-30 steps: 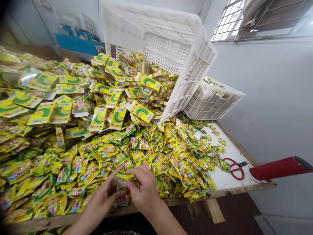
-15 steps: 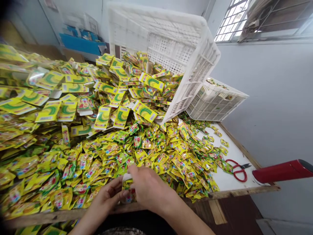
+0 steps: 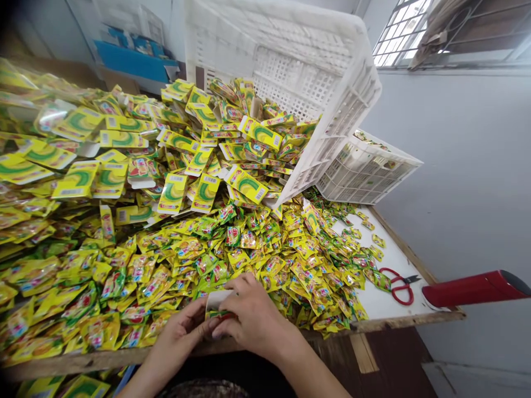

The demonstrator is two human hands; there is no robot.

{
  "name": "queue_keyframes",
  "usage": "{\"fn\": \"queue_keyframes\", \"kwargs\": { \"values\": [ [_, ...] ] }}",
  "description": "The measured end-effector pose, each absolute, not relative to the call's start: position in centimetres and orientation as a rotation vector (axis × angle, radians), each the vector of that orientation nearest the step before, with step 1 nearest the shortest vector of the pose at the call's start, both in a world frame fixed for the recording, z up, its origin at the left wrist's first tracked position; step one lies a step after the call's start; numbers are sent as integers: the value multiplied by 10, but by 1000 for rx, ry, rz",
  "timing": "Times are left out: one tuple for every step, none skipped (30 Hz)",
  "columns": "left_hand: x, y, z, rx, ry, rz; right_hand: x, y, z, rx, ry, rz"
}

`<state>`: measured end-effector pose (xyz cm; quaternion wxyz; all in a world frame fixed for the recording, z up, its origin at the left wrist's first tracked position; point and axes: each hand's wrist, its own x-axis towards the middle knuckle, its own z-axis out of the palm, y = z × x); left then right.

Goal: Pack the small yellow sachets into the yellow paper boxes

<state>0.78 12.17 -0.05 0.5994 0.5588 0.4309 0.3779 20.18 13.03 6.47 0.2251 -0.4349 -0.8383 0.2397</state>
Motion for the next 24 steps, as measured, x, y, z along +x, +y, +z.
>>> {"fn": "queue_keyframes", "kwargs": {
  "values": [
    [8,121,-1,1302,1017,877,201,129,64,-1216,-2310,650],
    [7,121,-3,1306,1030,877,199,128,63,-1220,-2295,647],
    [6,121,-4,1305,1037,879,198,127,61,-1213,-2256,656],
    [5,121,-6,1293,1042,883,198,127,58,-1204,-2181,676],
    [4,122,-7,1272,1056,884,197,126,55,-1195,-2063,710],
    [2,122,-8,1240,1085,881,197,125,51,-1200,-1895,764],
    [1,122,-7,1201,1127,877,197,123,46,-1220,-1686,849],
    [0,122,-6,1157,1172,871,197,120,41,-1246,-1461,971],
    [-1,122,-3,1109,1206,857,196,117,35,-1262,-1244,1120],
    [-1,123,2,1061,1219,835,195,115,30,-1262,-1058,1281],
    [-1,124,7,1021,1214,811,192,112,25,-1251,-922,1433],
    [0,125,14,993,1198,787,190,111,21,-1237,-843,1547],
    [1,126,20,979,1176,765,187,111,19,-1230,-823,1603],
    [2,128,26,979,1151,744,184,111,18,-1235,-848,1586],
    [3,129,30,985,1131,734,181,113,18,-1246,-911,1509],
    [3,130,32,991,1120,744,179,116,19,-1255,-990,1398],
    [3,131,33,997,1121,773,178,118,20,-1253,-1072,1281],
    [3,132,31,1005,1137,813,178,121,22,-1241,-1137,1188],
    [2,132,27,1019,1168,861,177,123,23,-1225,-1179,1142],
    [0,132,23,1043,1205,911,178,125,24,-1211,-1199,1145],
    [-1,132,18,1080,1237,950,178,127,25,-1201,-1194,1182],
    [-2,131,14,1130,1260,972,178,128,25,-1194,-1167,1232],
    [-3,131,11,1181,1279,985,178,129,24,-1193,-1129,1277],
    [-3,130,9,1225,1290,999,177,129,23,-1197,-1088,1309]
  ]
}}
